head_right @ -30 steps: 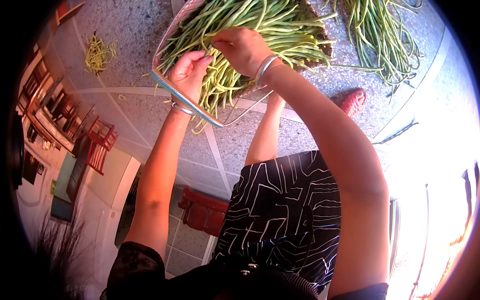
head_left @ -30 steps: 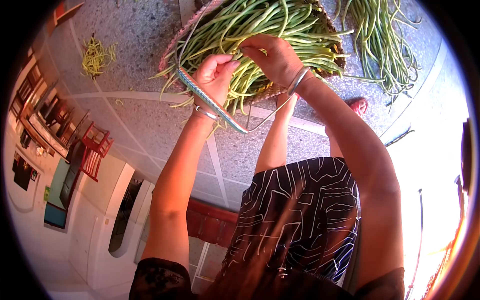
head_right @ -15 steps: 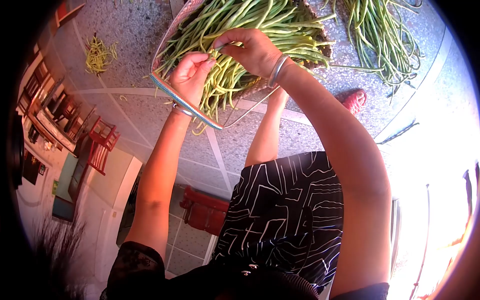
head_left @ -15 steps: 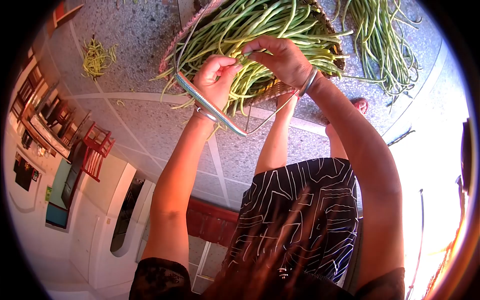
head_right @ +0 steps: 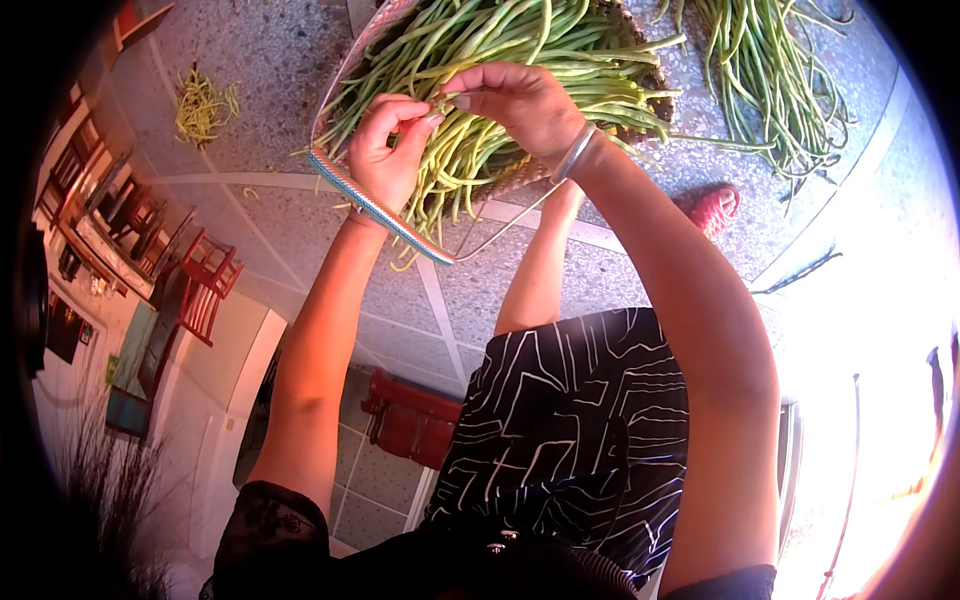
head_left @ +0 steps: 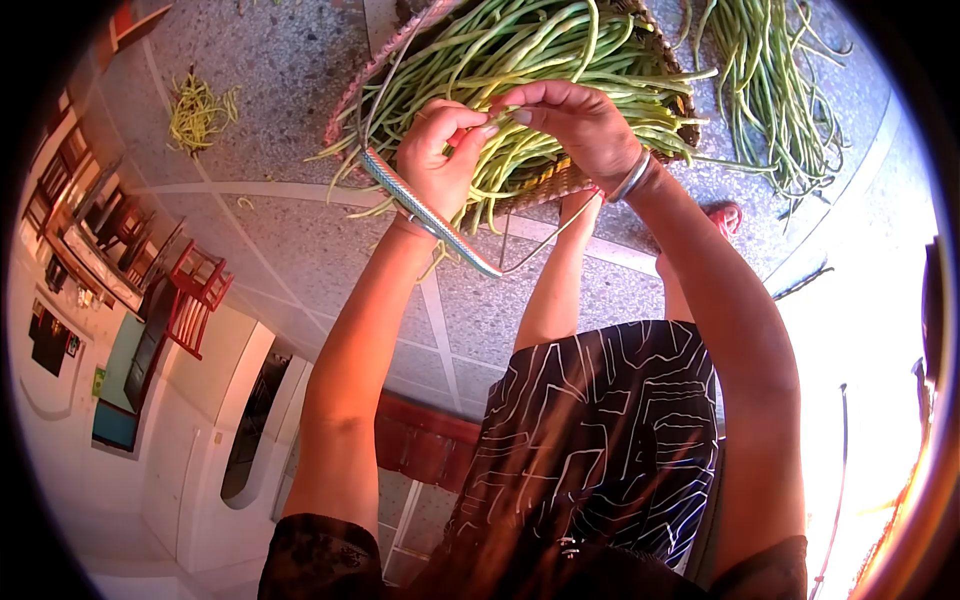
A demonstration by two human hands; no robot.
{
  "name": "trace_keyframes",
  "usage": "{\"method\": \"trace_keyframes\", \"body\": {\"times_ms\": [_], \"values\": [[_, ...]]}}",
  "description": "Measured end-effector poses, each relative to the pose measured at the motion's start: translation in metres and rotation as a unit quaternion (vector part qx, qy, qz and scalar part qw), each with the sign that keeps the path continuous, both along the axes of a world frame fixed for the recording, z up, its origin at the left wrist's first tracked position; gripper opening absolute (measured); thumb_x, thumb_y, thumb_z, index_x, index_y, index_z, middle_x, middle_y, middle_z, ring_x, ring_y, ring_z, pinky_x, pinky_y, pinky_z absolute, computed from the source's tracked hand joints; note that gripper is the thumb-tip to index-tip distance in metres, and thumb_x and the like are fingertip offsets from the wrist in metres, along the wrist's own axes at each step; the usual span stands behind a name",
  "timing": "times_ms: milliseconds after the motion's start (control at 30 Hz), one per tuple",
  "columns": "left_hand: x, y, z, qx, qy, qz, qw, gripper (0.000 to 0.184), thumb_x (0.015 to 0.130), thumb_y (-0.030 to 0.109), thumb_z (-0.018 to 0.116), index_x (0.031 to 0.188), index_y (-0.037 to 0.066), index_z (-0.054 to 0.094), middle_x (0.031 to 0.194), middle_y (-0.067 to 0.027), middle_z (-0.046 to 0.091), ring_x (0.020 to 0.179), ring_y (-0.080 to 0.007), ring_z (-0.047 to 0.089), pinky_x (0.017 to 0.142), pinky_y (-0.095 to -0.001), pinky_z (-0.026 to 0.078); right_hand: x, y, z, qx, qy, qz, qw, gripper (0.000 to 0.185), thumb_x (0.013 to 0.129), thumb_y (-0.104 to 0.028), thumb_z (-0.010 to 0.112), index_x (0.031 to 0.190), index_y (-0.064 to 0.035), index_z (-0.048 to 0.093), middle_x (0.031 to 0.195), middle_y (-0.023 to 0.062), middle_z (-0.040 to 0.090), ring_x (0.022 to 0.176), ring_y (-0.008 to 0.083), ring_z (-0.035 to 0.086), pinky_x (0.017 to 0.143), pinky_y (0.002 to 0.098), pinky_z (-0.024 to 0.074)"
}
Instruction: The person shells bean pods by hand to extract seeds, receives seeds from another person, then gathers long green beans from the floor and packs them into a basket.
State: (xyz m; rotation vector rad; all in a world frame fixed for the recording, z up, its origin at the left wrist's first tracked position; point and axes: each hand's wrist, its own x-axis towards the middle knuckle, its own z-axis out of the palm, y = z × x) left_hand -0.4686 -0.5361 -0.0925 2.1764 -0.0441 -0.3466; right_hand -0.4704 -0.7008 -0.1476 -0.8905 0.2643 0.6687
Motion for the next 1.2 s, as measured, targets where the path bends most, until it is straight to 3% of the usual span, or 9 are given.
{"method": "trace_keyframes", "body": {"times_ms": [133,267,533,667,767,800,933,1033,1200], "values": [[0.001,0.002,0.0,0.027,-0.009,-0.02,0.999,0.014,0.069,-0.004,0.065,0.078,0.002,0.057,0.076,-0.0029,0.054,0.062,-0.0088,0.049,0.056,-0.0208,0.041,0.0,-0.001,0.002,0.033,0.041,-0.047,0.998,0.015,0.083,-0.003,0.053,0.096,0.0018,0.058,0.091,0.0073,0.062,0.089,0.0124,0.056,0.085,0.0245,0.0426],[-0.008,0.012,-0.003,0.042,-0.008,-0.003,0.999,0.013,0.07,-0.004,0.064,0.079,0.002,0.056,0.077,-0.0029,0.054,0.062,-0.0082,0.049,0.055,-0.0209,0.041,0.017,-0.016,0.009,0.15,0.097,-0.134,0.975,0.017,0.084,0.001,0.048,0.099,0.0033,0.055,0.097,0.0144,0.06,0.098,0.0216,0.056,0.088,0.0286,0.0419],[-0.028,0.037,0.002,0.064,0.066,0.076,0.993,0.012,0.075,-0.002,0.061,0.084,0.002,0.055,0.079,-0.0004,0.056,0.064,-0.0044,0.049,0.056,-0.0183,0.041,0.012,-0.027,0.012,0.167,0.103,-0.12,0.973,0.019,0.085,-0.001,0.045,0.102,0.0018,0.054,0.099,0.0135,0.06,0.098,0.0193,0.055,0.089,0.028,0.0404],[-0.043,0.05,0.012,0.065,0.035,0.085,0.994,0.012,0.076,-0.002,0.061,0.086,0.0,0.055,0.079,-0.0018,0.058,0.067,-0.0056,0.052,0.06,-0.0192,0.044,0.011,-0.034,0.013,0.173,0.112,-0.116,0.972,0.019,0.087,-0.002,0.043,0.102,0.0011,0.054,0.099,0.0124,0.059,0.098,0.0183,0.054,0.089,0.0276,0.0391],[-0.053,0.054,0.027,-0.049,0.139,0.226,0.963,0.012,0.077,-0.004,0.059,0.086,0.001,0.054,0.082,-0.001,0.057,0.072,-0.0071,0.054,0.064,-0.0189,0.043,0.01,-0.038,0.014,0.178,0.103,-0.118,0.971,0.019,0.087,-0.003,0.043,0.102,0.0006,0.054,0.099,0.0116,0.059,0.099,0.0175,0.053,0.089,0.0275,0.0385],[-0.055,0.053,0.032,-0.069,0.114,0.236,0.963,0.011,0.078,-0.005,0.057,0.088,0.001,0.053,0.084,-0.0013,0.057,0.074,-0.0062,0.054,0.065,-0.0185,0.044,0.01,-0.039,0.014,0.179,0.102,-0.119,0.971,0.019,0.087,-0.003,0.043,0.102,0.0004,0.054,0.099,0.0114,0.059,0.099,0.0172,0.053,0.089,0.0275,0.0385],[-0.064,0.067,0.054,-0.019,0.166,0.284,0.944,0.012,0.077,0.002,0.06,0.089,0.003,0.056,0.076,0.0005,0.059,0.062,-0.0041,0.049,0.055,-0.0169,0.04,0.009,-0.042,0.015,0.182,0.103,-0.126,0.97,0.019,0.087,-0.003,0.043,0.103,0.0004,0.054,0.098,0.0109,0.059,0.096,0.0164,0.053,0.089,0.0278,0.0385],[-0.06,0.067,0.08,0.053,0.156,0.347,0.923,0.013,0.077,0.002,0.06,0.089,0.003,0.056,0.078,-0.0003,0.06,0.061,-0.004,0.049,0.054,-0.0165,0.04,0.008,-0.046,0.021,0.18,0.095,-0.136,0.97,0.018,0.088,-0.005,0.043,0.101,0.0005,0.054,0.094,0.0093,0.06,0.092,0.0153,0.054,0.088,0.0271,0.0397],[-0.035,0.025,0.135,0.028,0.049,0.258,0.965,0.01,0.08,0.002,0.059,0.089,0.003,0.057,0.089,-0.0017,0.06,0.075,-0.0034,0.051,0.058,-0.0152,0.039,0.016,-0.056,0.053,0.006,0.0,-0.13,0.991,0.016,0.088,-0.009,0.044,0.098,-0.0011,0.055,0.085,0.0033,0.058,0.083,0.0105,0.054,0.077,0.0225,0.0426]]}}
